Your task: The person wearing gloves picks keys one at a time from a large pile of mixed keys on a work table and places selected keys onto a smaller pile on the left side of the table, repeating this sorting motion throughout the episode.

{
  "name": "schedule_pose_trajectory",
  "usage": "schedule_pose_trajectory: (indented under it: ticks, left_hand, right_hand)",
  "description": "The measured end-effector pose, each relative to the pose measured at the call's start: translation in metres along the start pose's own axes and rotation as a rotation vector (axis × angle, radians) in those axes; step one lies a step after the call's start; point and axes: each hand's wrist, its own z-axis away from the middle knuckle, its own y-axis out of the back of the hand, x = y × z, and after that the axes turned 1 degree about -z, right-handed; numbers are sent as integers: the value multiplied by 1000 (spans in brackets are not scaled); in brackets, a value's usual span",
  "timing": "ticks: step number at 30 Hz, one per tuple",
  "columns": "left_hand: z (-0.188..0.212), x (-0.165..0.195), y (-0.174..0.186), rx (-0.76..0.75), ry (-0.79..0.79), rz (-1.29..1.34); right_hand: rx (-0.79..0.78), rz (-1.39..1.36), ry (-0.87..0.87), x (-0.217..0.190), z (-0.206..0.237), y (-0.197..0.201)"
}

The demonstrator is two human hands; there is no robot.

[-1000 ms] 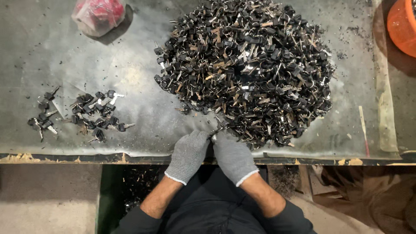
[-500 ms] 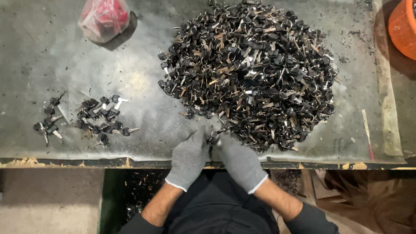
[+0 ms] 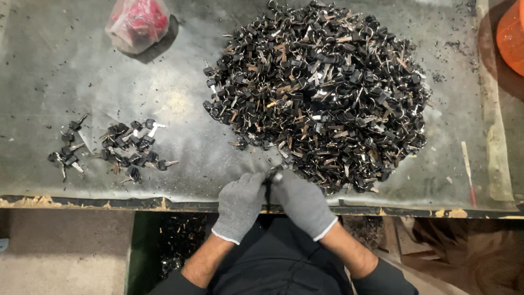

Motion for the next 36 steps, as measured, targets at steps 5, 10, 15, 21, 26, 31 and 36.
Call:
schedule_pose_trajectory:
  ticks: [5,10,15,21,26,31,36]
  left_hand:
    - [1,-1,2,-32,28,30]
    - [0,-4,3,-78,18,108]
    - [2,-1,2,-80,-10,116]
    - [1,2,6,-39,-6,130]
    - [-3,10,10,-68,68,49]
    - [-10,4,24,-94,-9,292]
    - [-44,-7,13,-158,-303,-54]
  right_hand:
    - [-61,269,76,6,14,-8]
    - [146,406,250,7,13,-20]
    - [-111,235,48,5,1,-18]
    - [-36,353,-47,-4,1,-6]
    - [38,100,73,-5,4,-1]
    - [-58,112,11,-1,14,7]
    - [-97,207,207,-13,12,-1]
